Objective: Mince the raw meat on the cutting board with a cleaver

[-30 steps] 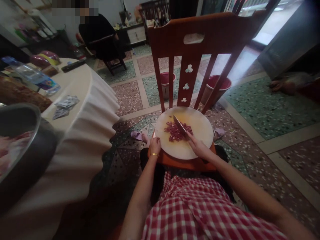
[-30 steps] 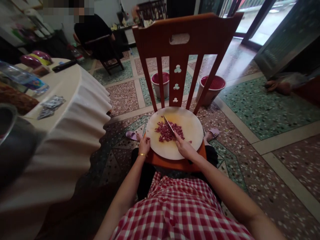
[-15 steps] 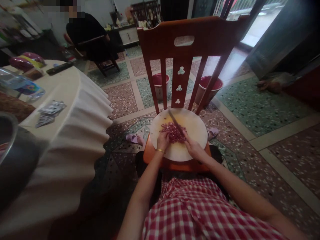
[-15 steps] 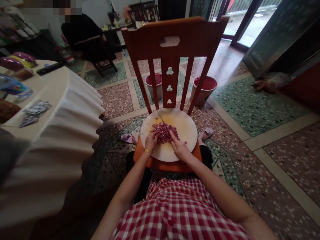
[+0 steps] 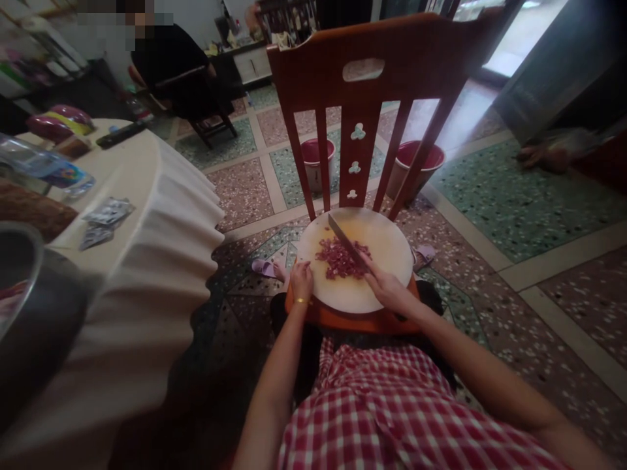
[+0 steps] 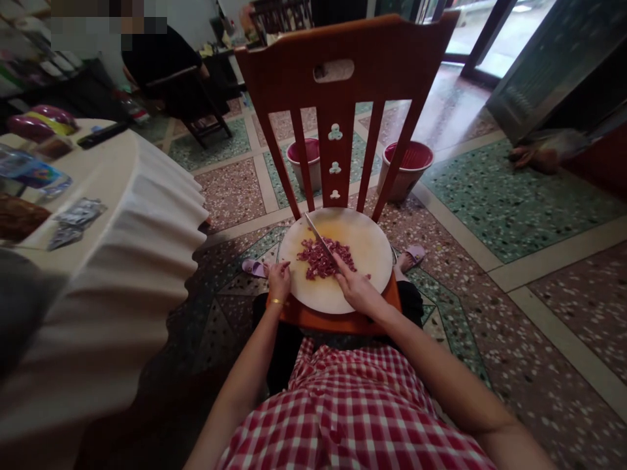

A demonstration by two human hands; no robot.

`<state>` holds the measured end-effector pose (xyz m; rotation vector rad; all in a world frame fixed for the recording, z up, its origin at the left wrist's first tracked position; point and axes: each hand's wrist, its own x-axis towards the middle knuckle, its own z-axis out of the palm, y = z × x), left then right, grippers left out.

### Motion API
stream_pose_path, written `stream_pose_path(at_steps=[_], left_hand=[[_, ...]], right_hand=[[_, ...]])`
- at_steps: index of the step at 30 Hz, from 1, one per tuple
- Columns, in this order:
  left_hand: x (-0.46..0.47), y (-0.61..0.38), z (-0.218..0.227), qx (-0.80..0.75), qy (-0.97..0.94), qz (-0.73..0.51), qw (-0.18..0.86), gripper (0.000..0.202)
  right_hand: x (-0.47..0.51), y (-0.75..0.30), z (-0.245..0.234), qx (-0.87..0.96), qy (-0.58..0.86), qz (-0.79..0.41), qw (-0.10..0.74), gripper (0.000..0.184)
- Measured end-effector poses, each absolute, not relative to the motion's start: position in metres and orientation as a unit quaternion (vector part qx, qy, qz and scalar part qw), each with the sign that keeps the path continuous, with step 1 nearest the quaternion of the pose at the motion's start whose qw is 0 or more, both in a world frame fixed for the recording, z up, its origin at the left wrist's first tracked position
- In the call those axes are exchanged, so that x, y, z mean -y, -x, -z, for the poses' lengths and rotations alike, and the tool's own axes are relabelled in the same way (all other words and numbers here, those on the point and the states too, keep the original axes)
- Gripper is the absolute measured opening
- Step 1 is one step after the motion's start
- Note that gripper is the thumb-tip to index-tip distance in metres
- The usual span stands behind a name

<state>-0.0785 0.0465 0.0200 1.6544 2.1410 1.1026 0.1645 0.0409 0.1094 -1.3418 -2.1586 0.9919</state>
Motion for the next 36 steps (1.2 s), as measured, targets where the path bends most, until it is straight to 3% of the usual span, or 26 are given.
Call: stream_pose_path(at_steps=[2,6,11,15,18,23,30,36], left_hand=[[-0.056,0.087,-0.020,-0.745,-0.560,-0.354,0.084,0.023],[-0.075,0.096,-0.015,-0.759,-0.579,-0.291,0.059,0.022],[-0.095,0.085,-0.014,-0.756,-0.611,-0.213,0.101,0.018],[-0.108,0.048,-0.026,-0.699,-0.643,-0.281,0.141,0.020],[-0.108,0.022,-0.034,-0.641,-0.677,-0.333,0.142,0.019],[-0.084,0.018,-0.030,-0.645,-0.677,-0.320,0.149,0.018],[-0.041,0.032,-0.018,-0.673,-0.631,-0.365,0.128,0.021],[-0.024,0.030,-0.007,-0.669,-0.609,-0.405,0.134,0.021]], right_hand=[[-0.041,-0.164,-0.108,0.773,0.472,-0.354,0.233,0.051],[-0.042,-0.166,-0.096,0.744,0.492,-0.398,0.212,0.051],[-0.029,-0.186,-0.098,0.607,0.510,-0.545,0.273,0.056],[-0.001,-0.216,-0.093,0.438,0.530,-0.639,0.345,0.064],[0.020,-0.238,-0.075,0.353,0.559,-0.643,0.387,0.067],[0.028,-0.241,-0.045,0.300,0.580,-0.644,0.398,0.062],[-0.026,-0.172,-0.047,0.386,0.541,-0.667,0.337,0.062],[-0.058,-0.155,-0.071,0.682,0.496,-0.465,0.269,0.050]])
